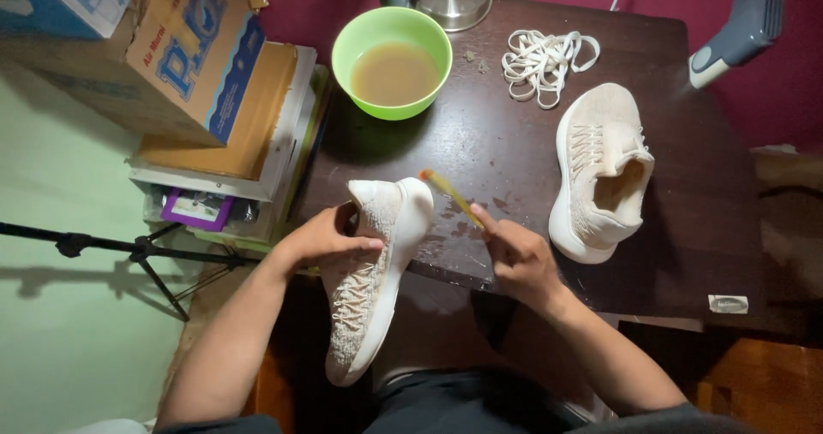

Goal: Cleaning the soles and sides of white sneakers using a toothbrush and cleaning solution

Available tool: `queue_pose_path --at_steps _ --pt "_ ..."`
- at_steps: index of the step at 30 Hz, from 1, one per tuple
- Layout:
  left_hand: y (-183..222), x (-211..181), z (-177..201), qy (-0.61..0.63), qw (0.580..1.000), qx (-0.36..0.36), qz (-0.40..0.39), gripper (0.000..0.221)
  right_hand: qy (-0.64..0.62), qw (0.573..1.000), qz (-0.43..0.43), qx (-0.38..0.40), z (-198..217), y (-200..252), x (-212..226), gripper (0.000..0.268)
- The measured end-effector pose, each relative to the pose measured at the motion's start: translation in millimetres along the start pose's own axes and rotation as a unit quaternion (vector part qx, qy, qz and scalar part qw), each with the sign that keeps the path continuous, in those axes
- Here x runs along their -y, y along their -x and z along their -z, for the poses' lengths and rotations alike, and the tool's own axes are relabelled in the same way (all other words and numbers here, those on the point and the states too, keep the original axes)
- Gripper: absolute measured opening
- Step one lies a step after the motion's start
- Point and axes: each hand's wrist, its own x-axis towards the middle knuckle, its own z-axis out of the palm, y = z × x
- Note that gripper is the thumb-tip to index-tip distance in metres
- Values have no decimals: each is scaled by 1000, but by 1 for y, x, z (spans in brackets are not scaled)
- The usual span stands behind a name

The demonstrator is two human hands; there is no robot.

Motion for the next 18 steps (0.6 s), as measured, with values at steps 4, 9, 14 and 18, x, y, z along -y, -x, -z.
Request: queue_pose_path --at_steps 4,9,14,18 --pt "8 -4 3 33 998 -14 -60 65 15 1000 13 7 -1 -1 -7 50" --pt "23 -20 12 28 990 6 -136 65 -74 997 27 -6 17 1 12 48" --pt "17 -11 10 30 983 5 -184 64 -49 998 18 23 16 17 7 42" --pt "10 -1 6 110 976 30 -186 60 -119 992 -42 -14 16 37 -7 45"
